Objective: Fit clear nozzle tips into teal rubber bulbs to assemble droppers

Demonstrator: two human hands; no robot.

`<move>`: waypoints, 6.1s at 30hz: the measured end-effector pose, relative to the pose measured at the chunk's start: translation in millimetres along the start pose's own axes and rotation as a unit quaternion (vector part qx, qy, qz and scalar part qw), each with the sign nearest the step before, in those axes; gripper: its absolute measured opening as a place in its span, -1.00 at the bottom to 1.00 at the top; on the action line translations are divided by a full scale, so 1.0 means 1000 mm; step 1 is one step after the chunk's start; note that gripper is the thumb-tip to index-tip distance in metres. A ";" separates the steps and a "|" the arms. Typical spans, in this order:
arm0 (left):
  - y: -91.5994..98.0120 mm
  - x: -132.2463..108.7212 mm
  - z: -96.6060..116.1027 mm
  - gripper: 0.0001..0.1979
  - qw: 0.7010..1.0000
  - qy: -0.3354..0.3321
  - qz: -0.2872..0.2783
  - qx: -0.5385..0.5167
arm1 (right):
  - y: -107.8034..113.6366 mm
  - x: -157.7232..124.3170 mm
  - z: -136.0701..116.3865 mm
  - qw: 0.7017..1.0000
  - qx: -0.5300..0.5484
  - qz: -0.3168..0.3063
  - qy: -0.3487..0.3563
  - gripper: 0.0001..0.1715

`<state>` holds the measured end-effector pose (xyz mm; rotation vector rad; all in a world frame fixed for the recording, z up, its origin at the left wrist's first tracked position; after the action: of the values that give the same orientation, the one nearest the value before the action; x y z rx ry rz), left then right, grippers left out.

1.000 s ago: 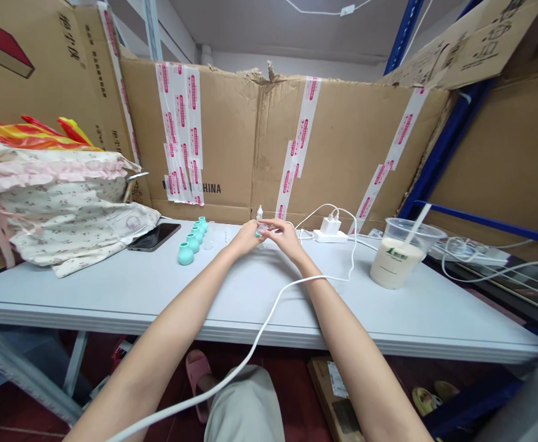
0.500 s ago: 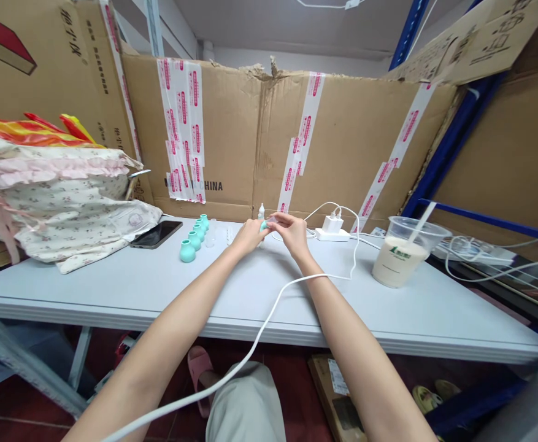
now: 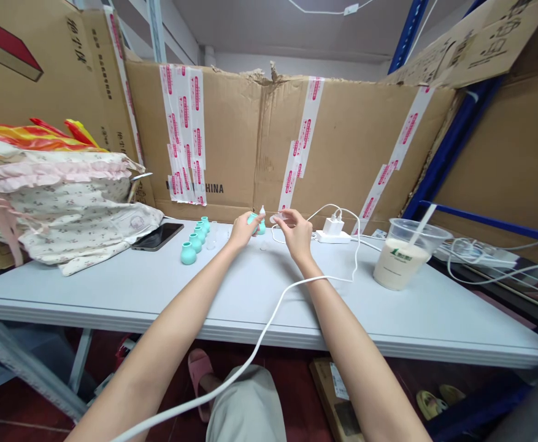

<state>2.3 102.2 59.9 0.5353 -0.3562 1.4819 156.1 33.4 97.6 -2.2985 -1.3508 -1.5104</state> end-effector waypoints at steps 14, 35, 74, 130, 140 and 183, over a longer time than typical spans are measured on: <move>0.006 0.005 -0.042 -0.65 0.979 0.033 -0.069 0.189 | -0.042 -0.015 0.054 0.945 -0.244 -0.205 -0.070 -0.80; -0.030 -0.015 0.039 -0.59 0.979 -0.149 -0.106 0.086 | -0.021 0.002 0.031 0.994 0.062 -0.046 -0.072 -0.63; -0.013 -0.002 0.000 -0.49 0.978 0.062 -0.156 -0.120 | -0.036 -0.008 0.002 0.988 -0.074 -0.067 0.119 -0.86; -0.003 0.004 0.001 -0.50 0.992 -0.001 -0.114 -0.051 | -0.058 -0.021 0.076 0.918 -0.288 -0.270 0.025 -0.88; -0.006 0.001 0.010 -0.56 0.991 -0.036 -0.118 0.043 | -0.051 -0.016 0.070 0.929 -0.268 -0.256 -0.012 -0.71; 0.011 0.000 -0.023 -0.70 0.933 0.020 -0.155 0.323 | -0.045 -0.021 0.069 0.878 -0.359 -0.317 -0.019 -0.64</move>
<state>-11.2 114.3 42.0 1.0319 0.2621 1.2791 170.9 81.8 28.9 -2.3401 -1.9392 -2.5440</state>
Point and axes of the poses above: each hand's wrist, its own x-axis towards the middle knuckle, its own y-axis out of the back of the hand, z = x × y, the point moved 8 cm from there along x, towards the middle knuckle, and after that the axes turned 11 degrees about -x, right-handed, at the moved point
